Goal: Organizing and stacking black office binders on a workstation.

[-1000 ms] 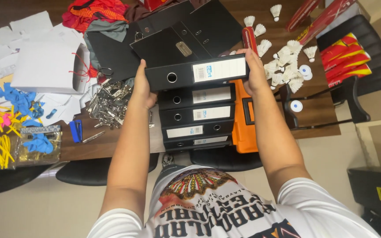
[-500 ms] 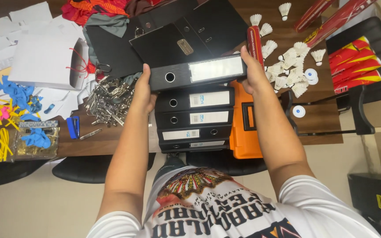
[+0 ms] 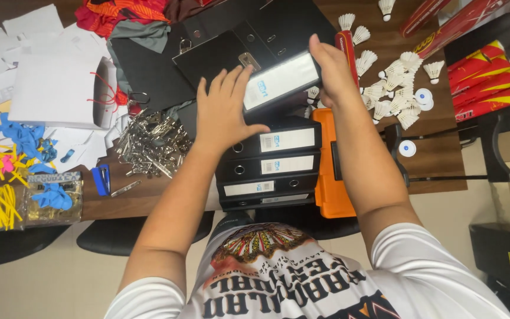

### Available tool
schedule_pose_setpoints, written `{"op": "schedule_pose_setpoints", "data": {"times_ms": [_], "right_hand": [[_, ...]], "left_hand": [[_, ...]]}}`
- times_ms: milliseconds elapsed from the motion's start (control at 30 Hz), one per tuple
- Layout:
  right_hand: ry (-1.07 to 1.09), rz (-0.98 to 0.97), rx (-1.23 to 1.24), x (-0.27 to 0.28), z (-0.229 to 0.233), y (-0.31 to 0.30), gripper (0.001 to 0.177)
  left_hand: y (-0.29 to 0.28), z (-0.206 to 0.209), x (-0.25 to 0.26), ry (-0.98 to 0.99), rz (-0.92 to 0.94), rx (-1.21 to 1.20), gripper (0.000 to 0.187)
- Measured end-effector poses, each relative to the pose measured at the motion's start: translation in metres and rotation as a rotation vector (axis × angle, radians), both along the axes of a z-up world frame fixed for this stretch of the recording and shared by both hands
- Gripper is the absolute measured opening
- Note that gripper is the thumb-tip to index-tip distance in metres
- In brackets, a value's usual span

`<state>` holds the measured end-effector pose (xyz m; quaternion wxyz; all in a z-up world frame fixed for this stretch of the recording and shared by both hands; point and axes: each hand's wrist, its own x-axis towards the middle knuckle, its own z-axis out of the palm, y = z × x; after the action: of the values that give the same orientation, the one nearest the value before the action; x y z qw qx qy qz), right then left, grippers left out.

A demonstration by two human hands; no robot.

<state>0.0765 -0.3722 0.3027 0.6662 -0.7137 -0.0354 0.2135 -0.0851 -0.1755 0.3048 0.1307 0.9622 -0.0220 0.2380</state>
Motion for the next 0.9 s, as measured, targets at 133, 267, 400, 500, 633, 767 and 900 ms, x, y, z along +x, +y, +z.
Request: {"op": "schedule_pose_setpoints", "data": {"times_ms": [133, 267, 400, 500, 633, 767, 900], "right_hand": [[-0.095, 0.146, 0.328, 0.043, -0.055, 0.006, 0.05], [-0.09, -0.126, 0.199, 0.083, -0.098, 0.017, 0.047], [-0.523, 0.187, -0.324, 0.136, -0.231, 0.025, 0.023], [-0.909, 0.924, -0.481, 0.125, -0.264, 0.032, 0.034], [-0.743, 1.198, -0.924, 0.097, -0.261, 0.053, 0.039], [-0.81, 1.415, -1.136, 0.095, -0.28, 0.068, 0.061], [-0.804, 1.344, -1.351, 0.065, -0.206, 0.104, 0.099]], "left_hand": [[0.014, -0.025, 0.011, 0.108, 0.1, -0.022, 0.091], [0.032, -0.021, 0.005, -0.113, 0.167, 0.032, 0.089], [0.052, -0.022, 0.001, -0.225, 0.23, -0.028, 0.079], [0.055, -0.024, 0.0, -0.211, 0.28, -0.013, 0.08], [0.06, -0.029, 0.004, -0.219, 0.304, -0.028, 0.082], [0.067, -0.034, 0.005, -0.214, 0.34, -0.04, 0.081], [0.074, -0.036, 0.003, -0.228, 0.373, -0.057, 0.081]]}}
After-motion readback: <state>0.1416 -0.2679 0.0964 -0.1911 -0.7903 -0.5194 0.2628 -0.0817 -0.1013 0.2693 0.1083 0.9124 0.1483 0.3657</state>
